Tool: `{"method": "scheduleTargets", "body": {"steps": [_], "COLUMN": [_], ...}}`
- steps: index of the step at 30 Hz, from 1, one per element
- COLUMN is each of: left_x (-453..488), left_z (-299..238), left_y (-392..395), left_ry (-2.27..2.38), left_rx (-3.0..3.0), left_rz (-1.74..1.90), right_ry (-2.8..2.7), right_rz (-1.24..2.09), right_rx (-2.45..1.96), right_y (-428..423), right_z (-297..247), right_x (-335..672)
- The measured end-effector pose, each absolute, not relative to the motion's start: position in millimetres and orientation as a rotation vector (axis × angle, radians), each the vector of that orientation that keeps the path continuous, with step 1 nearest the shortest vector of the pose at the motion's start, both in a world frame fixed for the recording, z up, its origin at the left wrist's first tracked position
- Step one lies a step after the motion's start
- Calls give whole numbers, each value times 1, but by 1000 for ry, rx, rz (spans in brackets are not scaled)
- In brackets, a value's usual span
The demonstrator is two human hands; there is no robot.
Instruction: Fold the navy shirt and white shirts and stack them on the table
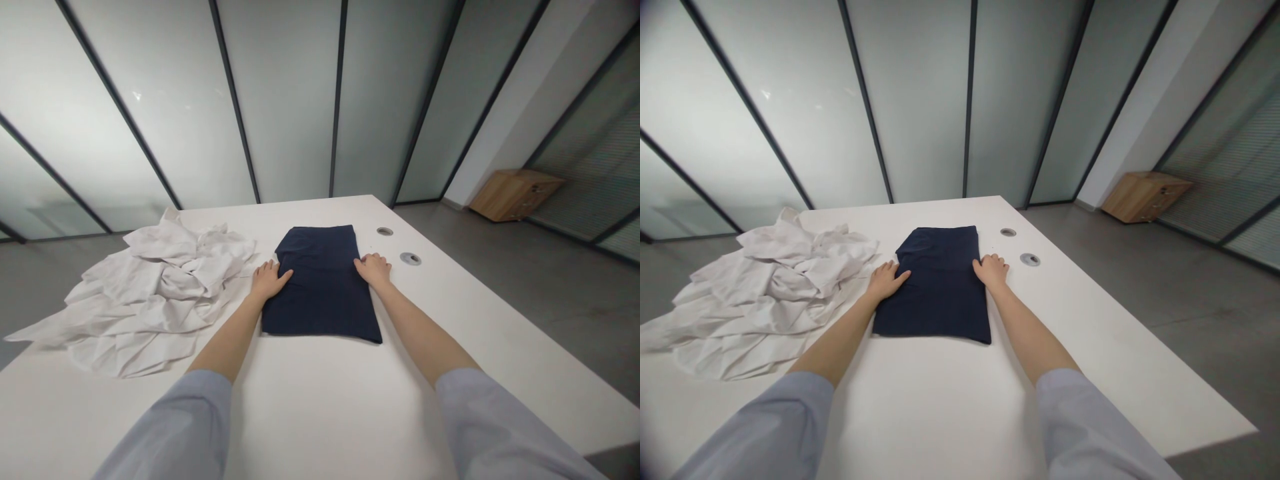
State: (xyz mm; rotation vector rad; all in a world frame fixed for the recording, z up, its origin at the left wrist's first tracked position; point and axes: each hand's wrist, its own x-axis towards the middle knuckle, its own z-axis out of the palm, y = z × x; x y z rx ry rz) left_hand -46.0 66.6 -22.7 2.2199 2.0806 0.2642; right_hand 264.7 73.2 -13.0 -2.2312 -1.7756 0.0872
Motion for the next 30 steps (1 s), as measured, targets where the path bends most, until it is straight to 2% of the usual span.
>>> {"method": "scheduleTargets", "body": {"steps": [8,16,21,30], "left_x": [-43,-35,-33,-36], "left_z": [-27,-7,3,-10], "left_y": [75,100,115,106], "left_ry": [1941,1662,1395,1330], "left_rx": [2235,1450,1049,1023], "left_rz": [436,888,859,1022], "right_ry": [-1791,-1544,-1465,-1373], "right_rz": [149,390,511,697], "right_rx": [-2233,-2057,-1924,-1460], "right_y": [72,81,86,102], "right_z": [-12,-18,-26,-44], "right_x": [257,260,268,279]}}
